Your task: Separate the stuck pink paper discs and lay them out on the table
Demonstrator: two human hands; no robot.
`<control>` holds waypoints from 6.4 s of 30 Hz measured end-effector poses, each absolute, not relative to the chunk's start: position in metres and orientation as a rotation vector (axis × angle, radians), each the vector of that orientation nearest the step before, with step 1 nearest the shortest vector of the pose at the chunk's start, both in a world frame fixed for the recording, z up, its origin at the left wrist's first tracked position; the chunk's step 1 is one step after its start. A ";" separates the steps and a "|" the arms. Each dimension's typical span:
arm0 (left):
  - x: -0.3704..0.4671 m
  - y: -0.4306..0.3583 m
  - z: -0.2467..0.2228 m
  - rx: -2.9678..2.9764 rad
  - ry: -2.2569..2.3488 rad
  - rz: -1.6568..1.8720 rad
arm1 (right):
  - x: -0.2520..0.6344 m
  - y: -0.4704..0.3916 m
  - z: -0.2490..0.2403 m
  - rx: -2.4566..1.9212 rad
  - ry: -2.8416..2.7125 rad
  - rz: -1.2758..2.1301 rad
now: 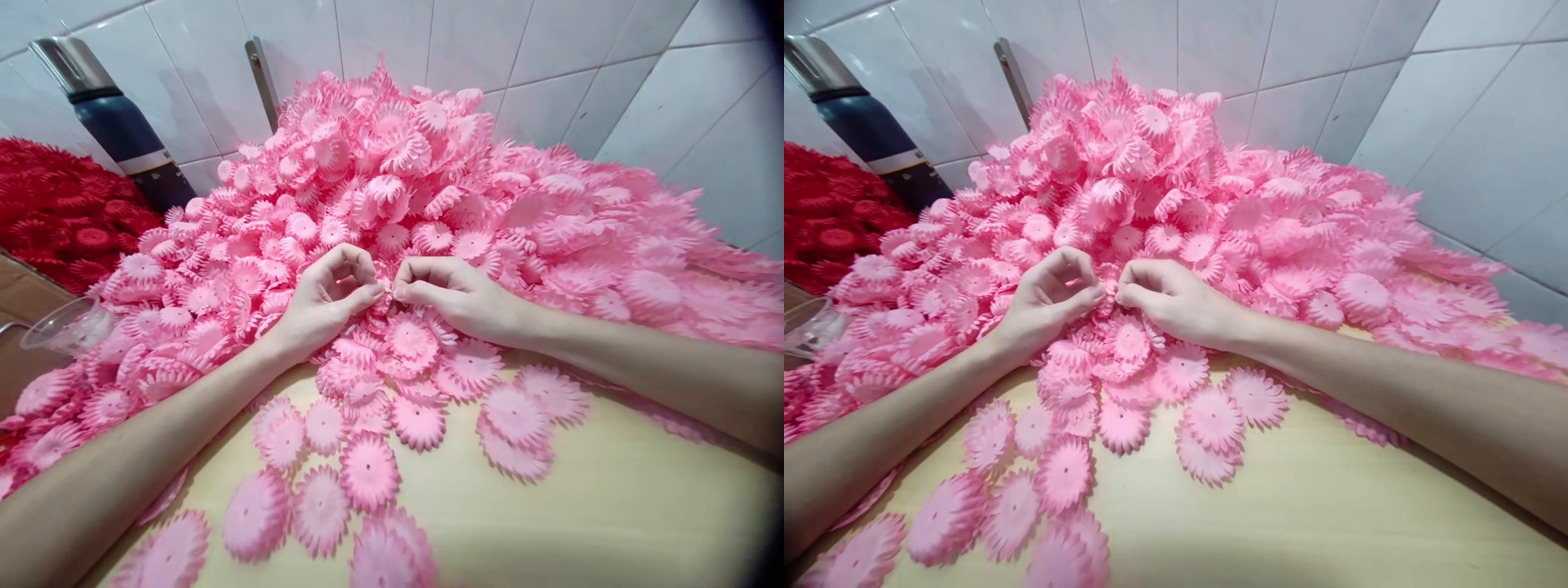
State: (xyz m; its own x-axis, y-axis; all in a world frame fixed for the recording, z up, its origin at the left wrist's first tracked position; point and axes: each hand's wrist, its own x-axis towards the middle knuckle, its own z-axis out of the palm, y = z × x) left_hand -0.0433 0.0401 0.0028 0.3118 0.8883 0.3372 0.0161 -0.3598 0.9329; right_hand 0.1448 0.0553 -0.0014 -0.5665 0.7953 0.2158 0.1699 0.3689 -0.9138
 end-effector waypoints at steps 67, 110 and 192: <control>-0.041 0.040 0.004 1.313 0.934 1.239 | 0.143 0.059 0.000 -0.752 -1.635 1.362; -0.047 0.039 0.004 1.532 0.898 1.187 | 0.147 0.053 0.000 -0.688 -1.979 1.284; -0.046 0.041 0.003 1.398 0.902 1.207 | 0.145 0.051 0.003 -0.817 -1.848 1.260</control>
State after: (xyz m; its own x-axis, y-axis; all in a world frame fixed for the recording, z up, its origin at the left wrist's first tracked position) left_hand -0.0457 0.0407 0.0031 0.2123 0.9571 0.1972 -0.0816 -0.1838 0.9796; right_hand 0.1450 0.0513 0.0031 -0.5216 0.8239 0.2218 0.0948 0.3143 -0.9446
